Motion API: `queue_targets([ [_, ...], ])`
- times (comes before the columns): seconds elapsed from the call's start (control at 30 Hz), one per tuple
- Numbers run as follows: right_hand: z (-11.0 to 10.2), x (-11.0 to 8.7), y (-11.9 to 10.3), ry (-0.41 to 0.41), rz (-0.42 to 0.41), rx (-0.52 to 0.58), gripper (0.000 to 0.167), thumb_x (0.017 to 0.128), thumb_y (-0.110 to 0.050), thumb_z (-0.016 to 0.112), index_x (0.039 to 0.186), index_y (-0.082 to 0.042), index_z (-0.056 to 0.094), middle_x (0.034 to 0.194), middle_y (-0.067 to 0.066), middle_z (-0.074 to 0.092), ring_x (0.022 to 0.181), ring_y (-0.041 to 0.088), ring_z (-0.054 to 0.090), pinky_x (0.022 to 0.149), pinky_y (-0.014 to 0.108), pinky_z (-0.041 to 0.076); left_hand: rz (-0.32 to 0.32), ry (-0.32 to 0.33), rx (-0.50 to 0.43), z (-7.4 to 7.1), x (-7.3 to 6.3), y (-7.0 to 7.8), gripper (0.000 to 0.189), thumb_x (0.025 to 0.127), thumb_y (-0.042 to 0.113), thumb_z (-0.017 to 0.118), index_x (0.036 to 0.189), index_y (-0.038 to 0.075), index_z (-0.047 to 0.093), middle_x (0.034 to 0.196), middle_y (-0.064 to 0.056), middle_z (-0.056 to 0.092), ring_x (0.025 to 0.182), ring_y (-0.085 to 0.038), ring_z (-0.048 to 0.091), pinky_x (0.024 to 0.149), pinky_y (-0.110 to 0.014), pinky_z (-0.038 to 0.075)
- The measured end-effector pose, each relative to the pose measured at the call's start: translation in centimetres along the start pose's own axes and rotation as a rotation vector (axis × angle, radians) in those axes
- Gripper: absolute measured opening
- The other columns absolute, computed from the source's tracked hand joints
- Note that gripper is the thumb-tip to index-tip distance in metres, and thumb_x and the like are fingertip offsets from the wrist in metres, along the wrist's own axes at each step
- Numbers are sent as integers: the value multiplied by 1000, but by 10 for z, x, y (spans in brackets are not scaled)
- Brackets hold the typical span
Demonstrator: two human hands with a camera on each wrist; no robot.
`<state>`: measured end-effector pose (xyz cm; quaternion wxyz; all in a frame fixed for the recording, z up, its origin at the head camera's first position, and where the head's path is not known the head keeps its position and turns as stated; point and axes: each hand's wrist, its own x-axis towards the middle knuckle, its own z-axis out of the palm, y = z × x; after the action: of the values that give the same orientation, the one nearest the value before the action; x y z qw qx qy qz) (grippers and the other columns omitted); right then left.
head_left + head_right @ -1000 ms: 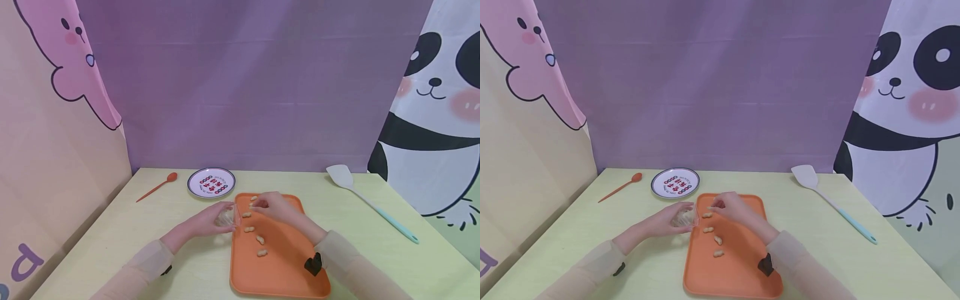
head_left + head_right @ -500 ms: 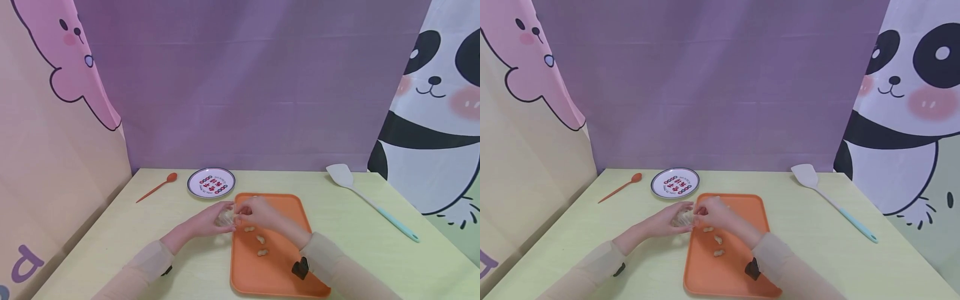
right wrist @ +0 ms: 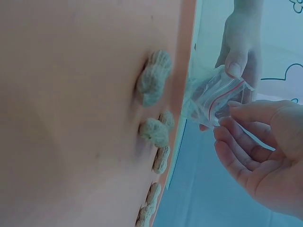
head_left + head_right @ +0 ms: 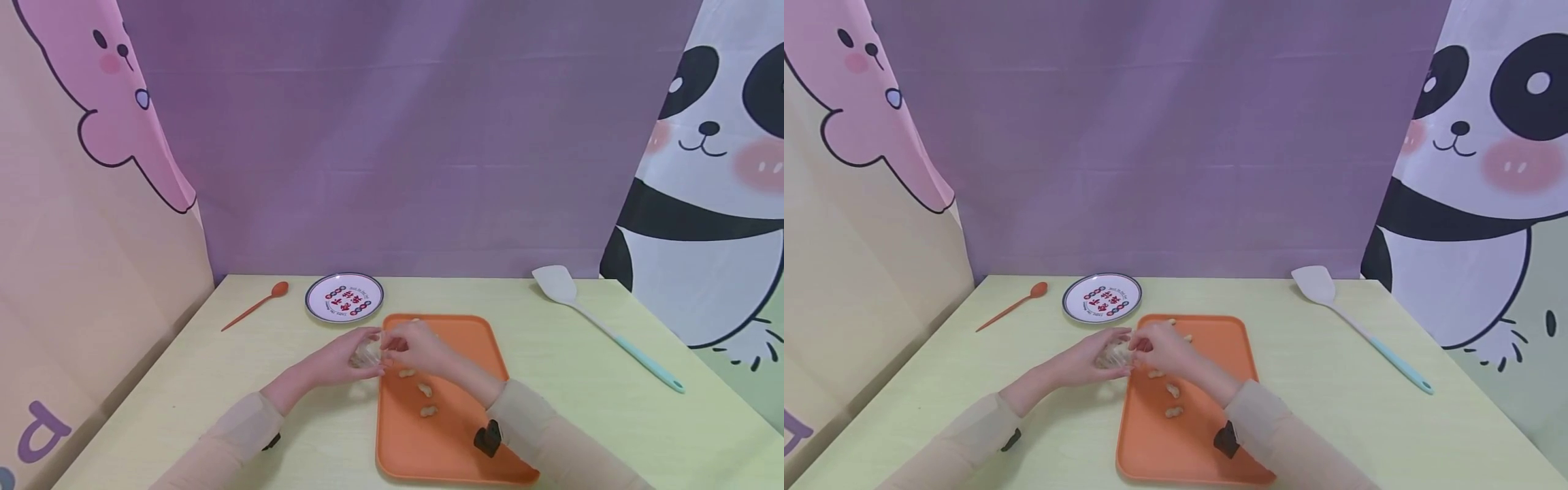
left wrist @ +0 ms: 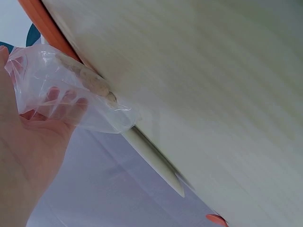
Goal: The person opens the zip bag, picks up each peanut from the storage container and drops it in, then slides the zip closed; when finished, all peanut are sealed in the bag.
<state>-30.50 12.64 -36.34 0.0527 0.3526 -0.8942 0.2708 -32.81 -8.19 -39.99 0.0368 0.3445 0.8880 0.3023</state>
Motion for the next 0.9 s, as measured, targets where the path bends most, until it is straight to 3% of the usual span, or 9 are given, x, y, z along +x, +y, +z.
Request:
queue_targets([
  [0.4, -7, -3, 14, 55, -4, 92, 9, 84, -8, 68, 92, -6, 72, 86, 0, 71, 76, 9, 62, 71, 21, 52, -4, 8, 9, 0, 0, 0, 75, 81, 48, 68, 141, 14, 37, 140, -2, 46, 130, -18, 42, 109, -39, 35],
  [0.7, -23, -7, 32, 77, 110, 57, 13, 86, -13, 67, 97, -8, 70, 92, 2, 70, 83, 14, 65, 74, 26, 54, -7, 0, -3, -1, 0, 1, 77, 81, 51, 67, 141, 15, 37, 139, -1, 48, 130, -17, 43, 109, -39, 35],
  [0.9, -25, -10, 53, 51, 176, 102, 16, 87, -14, 66, 100, -5, 69, 93, 6, 68, 80, 19, 66, 66, 24, 54, -11, -5, 5, 0, 0, 1, 77, 81, 51, 67, 142, 16, 35, 139, -2, 49, 130, -18, 44, 109, -38, 35],
])
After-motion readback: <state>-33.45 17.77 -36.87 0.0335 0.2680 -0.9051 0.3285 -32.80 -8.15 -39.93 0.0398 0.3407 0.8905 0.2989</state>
